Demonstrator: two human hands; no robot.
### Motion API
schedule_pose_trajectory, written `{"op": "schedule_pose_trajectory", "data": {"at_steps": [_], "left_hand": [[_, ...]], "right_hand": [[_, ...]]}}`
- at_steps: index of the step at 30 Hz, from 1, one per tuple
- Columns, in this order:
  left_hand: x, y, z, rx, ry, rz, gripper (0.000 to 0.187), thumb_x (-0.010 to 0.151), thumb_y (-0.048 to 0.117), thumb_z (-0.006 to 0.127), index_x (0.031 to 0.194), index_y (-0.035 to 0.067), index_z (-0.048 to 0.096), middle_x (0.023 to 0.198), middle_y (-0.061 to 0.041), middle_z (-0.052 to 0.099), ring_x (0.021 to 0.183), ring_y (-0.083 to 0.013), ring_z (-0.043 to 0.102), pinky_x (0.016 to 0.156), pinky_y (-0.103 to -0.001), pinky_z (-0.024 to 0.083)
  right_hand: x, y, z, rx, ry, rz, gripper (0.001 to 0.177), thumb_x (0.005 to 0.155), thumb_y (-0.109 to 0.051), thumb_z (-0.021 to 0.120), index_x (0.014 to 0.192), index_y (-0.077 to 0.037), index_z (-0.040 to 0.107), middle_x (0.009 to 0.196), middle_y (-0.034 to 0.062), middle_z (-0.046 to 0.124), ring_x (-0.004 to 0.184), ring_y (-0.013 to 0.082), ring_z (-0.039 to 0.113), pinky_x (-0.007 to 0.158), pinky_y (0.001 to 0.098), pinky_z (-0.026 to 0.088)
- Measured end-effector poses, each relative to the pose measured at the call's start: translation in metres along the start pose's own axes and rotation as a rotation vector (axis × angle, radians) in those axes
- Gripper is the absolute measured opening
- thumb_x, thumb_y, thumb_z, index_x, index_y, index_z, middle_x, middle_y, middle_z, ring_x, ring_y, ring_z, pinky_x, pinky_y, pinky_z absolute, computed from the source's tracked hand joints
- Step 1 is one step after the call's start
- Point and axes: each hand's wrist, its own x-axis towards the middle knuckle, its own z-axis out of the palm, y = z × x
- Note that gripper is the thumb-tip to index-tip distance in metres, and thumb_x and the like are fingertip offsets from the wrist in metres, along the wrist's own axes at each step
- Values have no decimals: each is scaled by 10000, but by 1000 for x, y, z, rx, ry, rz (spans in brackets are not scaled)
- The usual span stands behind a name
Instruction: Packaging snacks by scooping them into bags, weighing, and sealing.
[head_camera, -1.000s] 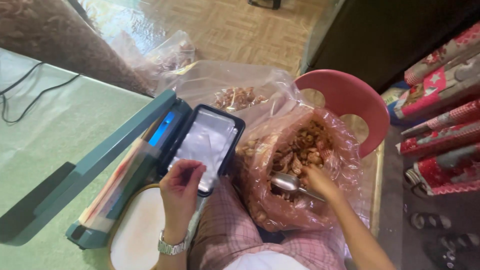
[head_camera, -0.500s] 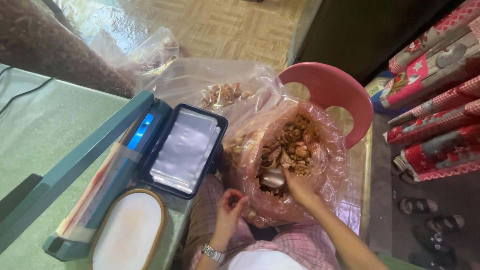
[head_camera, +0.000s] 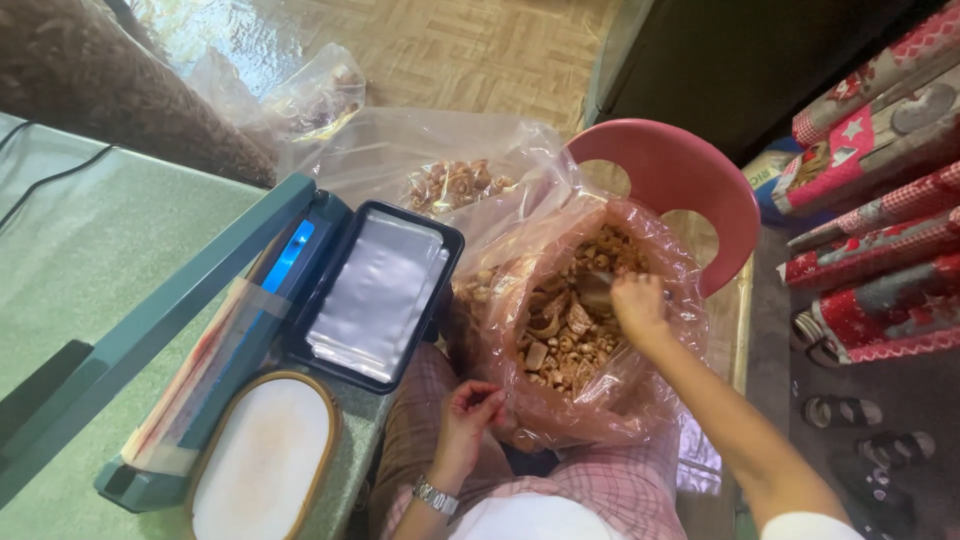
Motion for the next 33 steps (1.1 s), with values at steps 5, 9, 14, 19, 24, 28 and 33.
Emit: {"op": "schedule_pose_trajectory", "data": {"at_steps": [5,9,14,19,24,28,33], "left_hand": [[15,-7,-2,-72,-47,-75,189,831,44,702,1000,-33,669,884,-158,699,724,-211,692,644,-274,595],[17,6,-7,-62,-93,-37,200,816,90,728,973,-5,646,805,-136,683,637,-175,661,613,-255,568],[16,12,-15,-21,-62,-62,142,844,94,706,967,68,640,697,-32,590,508,-97,524,437,-194,372],[19,-7,-20,-97,-44,-47,164,843,46,699,997,30,643,757,-88,642,614,-153,624,567,-243,532],[19,-8,-13,-126,-69,-46,214,836,49,701,1032,-13,639,840,-121,657,706,-182,667,633,-275,592],[16,2,-7,-141,-71,-86,219,822,29,703,1025,-36,653,858,-141,672,706,-203,667,642,-283,593],[9,10,1,-82,-63,-93,131,835,-21,678,962,-30,647,842,-124,660,623,-178,631,568,-272,573]], "right_hand": [[-1,-48,26,-168,126,-279,470,885,-42,603,1337,-8,481,1242,131,601,1125,246,596,1098,471,396],[-5,-43,13,-96,-9,-230,582,863,22,585,1409,16,384,1320,143,553,1161,277,603,1137,475,364],[3,1,-11,116,-336,-338,284,849,96,577,683,-132,540,602,-15,431,511,85,375,854,332,524],[-15,-21,-32,265,-350,-92,201,980,10,526,1177,36,558,922,177,633,506,127,525,394,228,504],[-34,-10,-50,889,-504,192,302,984,-145,312,867,-39,569,810,100,587,675,188,572,622,255,564],[-16,0,-7,572,-553,-128,371,850,-38,339,1148,-254,290,1074,45,365,658,163,456,484,243,330],[-18,-29,21,869,-560,219,295,947,-112,272,707,-131,443,682,8,401,564,112,309,524,231,346]]}}
